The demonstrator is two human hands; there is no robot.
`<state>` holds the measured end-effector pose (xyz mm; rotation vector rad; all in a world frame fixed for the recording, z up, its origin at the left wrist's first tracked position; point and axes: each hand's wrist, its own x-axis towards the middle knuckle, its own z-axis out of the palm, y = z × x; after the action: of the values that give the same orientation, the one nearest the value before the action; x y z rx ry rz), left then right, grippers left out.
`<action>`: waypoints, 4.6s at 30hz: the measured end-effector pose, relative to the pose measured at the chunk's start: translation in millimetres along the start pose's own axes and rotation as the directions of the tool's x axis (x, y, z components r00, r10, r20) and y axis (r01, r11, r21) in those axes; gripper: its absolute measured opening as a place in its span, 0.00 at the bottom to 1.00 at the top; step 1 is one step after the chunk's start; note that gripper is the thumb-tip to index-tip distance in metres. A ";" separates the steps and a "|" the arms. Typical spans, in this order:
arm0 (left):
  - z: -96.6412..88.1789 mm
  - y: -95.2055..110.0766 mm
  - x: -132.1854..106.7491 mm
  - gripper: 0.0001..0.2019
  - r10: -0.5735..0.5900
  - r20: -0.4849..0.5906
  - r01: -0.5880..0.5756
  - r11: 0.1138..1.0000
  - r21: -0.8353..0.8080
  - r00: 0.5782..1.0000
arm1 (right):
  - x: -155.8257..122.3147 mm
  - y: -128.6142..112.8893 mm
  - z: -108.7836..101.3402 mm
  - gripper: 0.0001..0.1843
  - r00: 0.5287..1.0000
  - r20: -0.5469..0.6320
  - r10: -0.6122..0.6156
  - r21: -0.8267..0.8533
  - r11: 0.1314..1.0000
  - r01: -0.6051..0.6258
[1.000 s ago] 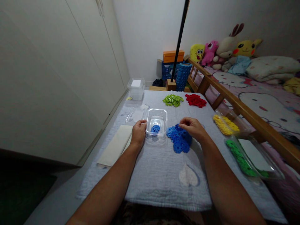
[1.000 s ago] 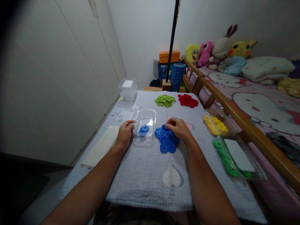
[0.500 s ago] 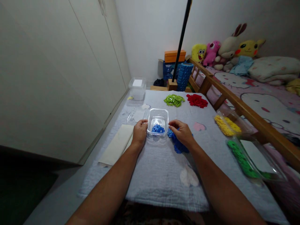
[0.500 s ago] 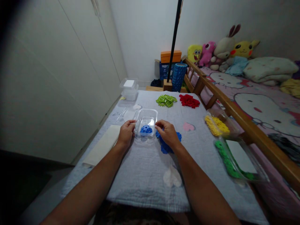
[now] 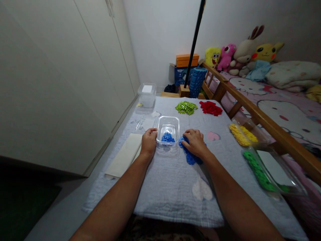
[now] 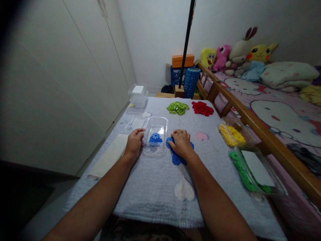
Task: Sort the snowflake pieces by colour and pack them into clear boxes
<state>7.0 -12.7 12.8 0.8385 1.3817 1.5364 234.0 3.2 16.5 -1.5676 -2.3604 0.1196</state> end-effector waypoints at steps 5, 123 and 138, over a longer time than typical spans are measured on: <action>0.3 1.4 -0.5 0.11 -0.010 -0.006 0.010 1.000 -0.011 1.000 | -1.1 -2.0 3.2 0.15 1.000 0.010 0.004 -0.031 1.000 -0.003; -1.2 1.8 0.0 0.12 -0.039 0.033 0.039 0.999 -0.010 0.999 | 5.1 22.4 1.4 0.08 0.988 -0.050 0.147 0.191 0.972 -0.135; -2.4 1.2 0.3 0.13 -0.033 0.034 0.032 0.999 0.028 0.999 | 6.3 1.2 -13.9 0.11 0.921 -0.257 0.294 0.714 0.699 -0.024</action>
<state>4.5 -13.4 13.6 0.8510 1.3876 1.4748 237.0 8.0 30.8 -1.2552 -1.5882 0.6422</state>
